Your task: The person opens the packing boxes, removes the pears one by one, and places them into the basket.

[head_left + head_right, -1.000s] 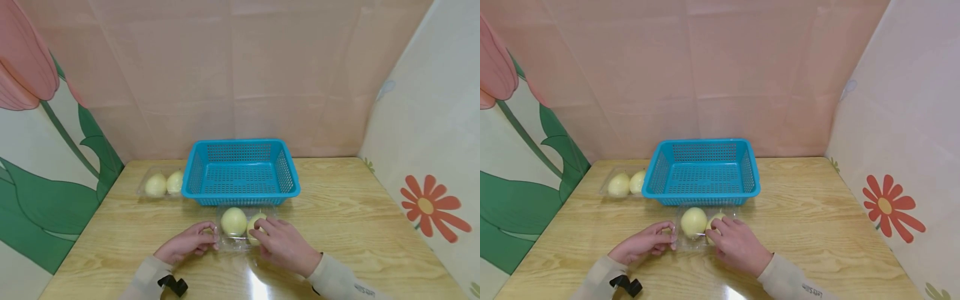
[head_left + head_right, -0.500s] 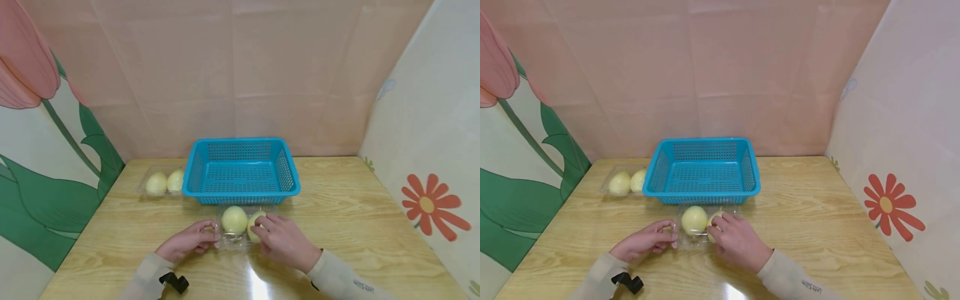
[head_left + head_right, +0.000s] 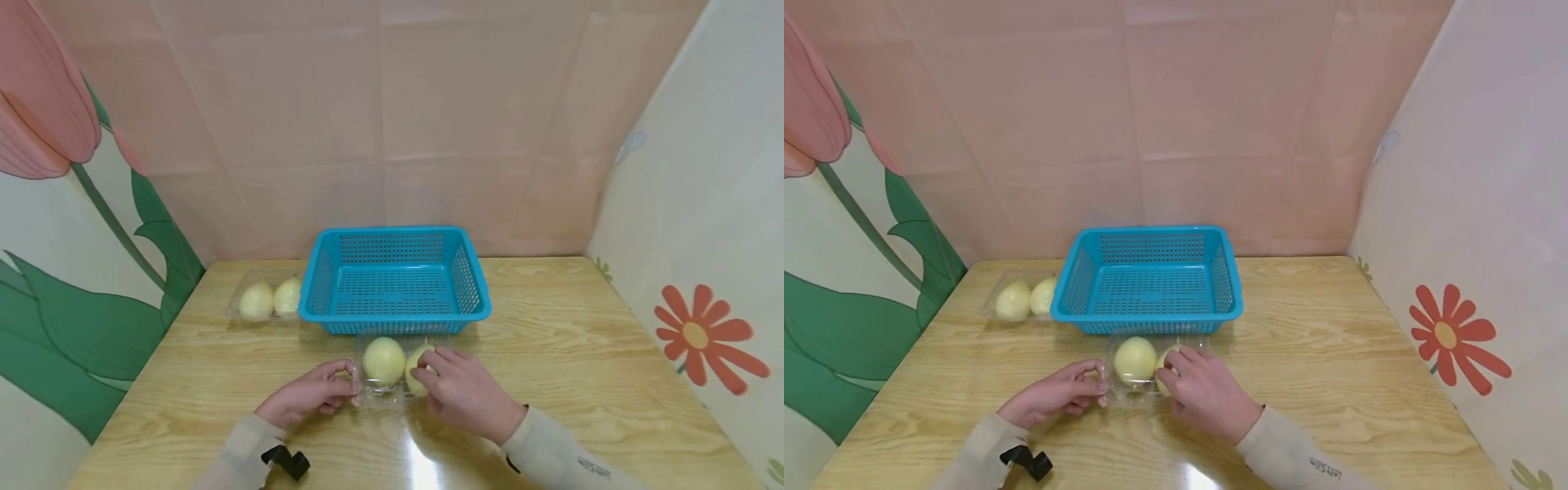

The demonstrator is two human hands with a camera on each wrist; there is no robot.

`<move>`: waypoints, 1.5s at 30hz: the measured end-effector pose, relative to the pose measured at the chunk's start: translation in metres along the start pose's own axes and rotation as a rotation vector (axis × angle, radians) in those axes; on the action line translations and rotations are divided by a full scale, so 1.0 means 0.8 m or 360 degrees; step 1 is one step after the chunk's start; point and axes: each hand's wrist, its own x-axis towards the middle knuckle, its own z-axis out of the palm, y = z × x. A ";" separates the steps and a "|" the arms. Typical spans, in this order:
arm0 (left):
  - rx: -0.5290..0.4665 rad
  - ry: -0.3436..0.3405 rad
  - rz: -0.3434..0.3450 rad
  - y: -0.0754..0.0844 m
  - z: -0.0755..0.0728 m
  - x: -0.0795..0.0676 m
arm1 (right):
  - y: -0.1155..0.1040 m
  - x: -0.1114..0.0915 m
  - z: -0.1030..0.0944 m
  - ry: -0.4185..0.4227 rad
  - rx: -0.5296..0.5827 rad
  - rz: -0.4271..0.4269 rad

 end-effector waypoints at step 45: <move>0.0019 0.0031 0.0007 -0.002 0.007 -0.003 | -0.001 0.006 -0.041 0.0133 0.0226 0.0505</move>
